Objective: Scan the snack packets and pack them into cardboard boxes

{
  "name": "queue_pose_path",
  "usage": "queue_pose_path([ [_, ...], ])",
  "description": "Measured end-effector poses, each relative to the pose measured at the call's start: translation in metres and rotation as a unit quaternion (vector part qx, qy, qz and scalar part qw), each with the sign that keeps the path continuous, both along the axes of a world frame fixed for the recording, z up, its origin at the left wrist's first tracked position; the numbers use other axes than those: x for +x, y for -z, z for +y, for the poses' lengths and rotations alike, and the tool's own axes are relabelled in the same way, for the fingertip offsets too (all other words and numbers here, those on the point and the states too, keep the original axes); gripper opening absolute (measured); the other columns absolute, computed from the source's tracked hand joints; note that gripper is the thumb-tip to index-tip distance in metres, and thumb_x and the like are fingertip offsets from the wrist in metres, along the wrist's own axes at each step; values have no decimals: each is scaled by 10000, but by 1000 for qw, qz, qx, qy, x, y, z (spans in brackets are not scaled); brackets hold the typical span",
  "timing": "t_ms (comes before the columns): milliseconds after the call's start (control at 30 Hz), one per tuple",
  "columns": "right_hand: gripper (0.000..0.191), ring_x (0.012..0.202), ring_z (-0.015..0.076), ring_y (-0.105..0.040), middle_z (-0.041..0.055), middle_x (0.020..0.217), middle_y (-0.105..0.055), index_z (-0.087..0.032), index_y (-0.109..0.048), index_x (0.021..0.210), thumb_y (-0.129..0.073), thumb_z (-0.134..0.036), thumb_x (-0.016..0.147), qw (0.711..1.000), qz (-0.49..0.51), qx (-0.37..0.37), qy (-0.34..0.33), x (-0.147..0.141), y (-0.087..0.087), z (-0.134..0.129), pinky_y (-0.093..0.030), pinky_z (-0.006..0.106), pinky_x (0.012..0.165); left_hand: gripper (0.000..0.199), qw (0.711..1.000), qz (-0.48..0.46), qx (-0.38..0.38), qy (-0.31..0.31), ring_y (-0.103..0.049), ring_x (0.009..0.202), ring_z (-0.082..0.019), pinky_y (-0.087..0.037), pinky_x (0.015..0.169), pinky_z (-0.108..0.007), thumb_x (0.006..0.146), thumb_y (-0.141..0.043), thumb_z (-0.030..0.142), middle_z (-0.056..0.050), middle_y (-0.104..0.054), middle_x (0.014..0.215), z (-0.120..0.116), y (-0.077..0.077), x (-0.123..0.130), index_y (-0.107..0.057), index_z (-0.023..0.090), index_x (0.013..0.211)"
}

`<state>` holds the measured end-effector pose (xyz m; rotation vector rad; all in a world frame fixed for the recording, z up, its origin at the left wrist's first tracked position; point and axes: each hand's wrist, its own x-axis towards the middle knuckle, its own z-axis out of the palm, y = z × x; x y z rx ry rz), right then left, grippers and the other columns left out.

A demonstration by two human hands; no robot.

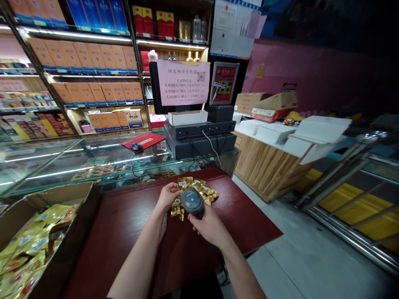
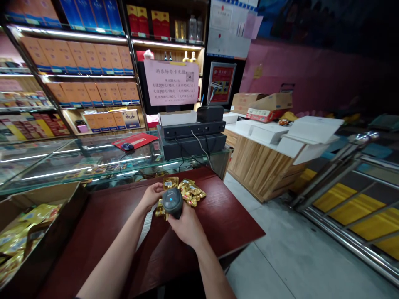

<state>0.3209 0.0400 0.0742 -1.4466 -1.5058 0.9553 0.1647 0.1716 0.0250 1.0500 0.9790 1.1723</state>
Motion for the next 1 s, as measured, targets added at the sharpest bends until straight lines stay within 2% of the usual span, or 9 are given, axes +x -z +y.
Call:
queue_pose_path([
  [167, 254, 454, 156, -615, -48, 562, -624, -187, -629, 1038, -617, -234, 789, 1000, -15, 1, -2, -6, -5, -1, -483, 254, 503, 490, 999, -29, -24, 4, -616, 537, -111, -467, 581, -208, 376, -936, 250, -17, -711, 628, -12, -13, -2, -593, 149, 711],
  [333, 207, 459, 157, -618, -48, 567, -620, -197, -623, 991, -606, -233, 788, 1000, -10, 12, -1, -6, -8, -1, -494, 262, 520, 479, 999, -24, -30, 1, -576, 500, -94, -444, 553, -196, 360, -920, 202, 6, -684, 591, -16, -18, -2, -574, 157, 689],
  [600, 145, 493, 162, -643, -42, 597, -635, -210, -584, 923, -607, -242, 784, 1000, -15, 19, 15, -4, -7, 0, -511, 272, 547, 260, 996, 81, 18, 16, -653, 662, -163, -462, 594, -215, 476, -780, 138, -15, -704, 671, -16, -19, -5, -626, 158, 684],
  [833, 182, 508, 172, -645, -39, 592, -641, -202, -614, 967, -608, -237, 788, 1000, -12, 11, 9, -5, -10, -2, -533, 292, 582, 464, 1000, -1, -30, 4, -589, 522, -105, -453, 563, -210, 382, -916, 226, 2, -692, 614, -18, -21, -2, -581, 161, 696],
  [1000, 304, 615, 195, -681, -10, 680, -686, -198, -637, 1087, -641, -263, 790, 1000, 0, 14, -3, -11, -9, -1, -553, 303, 613, 477, 1000, 5, -11, -16, -646, 586, -134, -487, 608, -238, 436, -932, 313, -38, -734, 695, -24, -25, -25, -608, 155, 748],
])
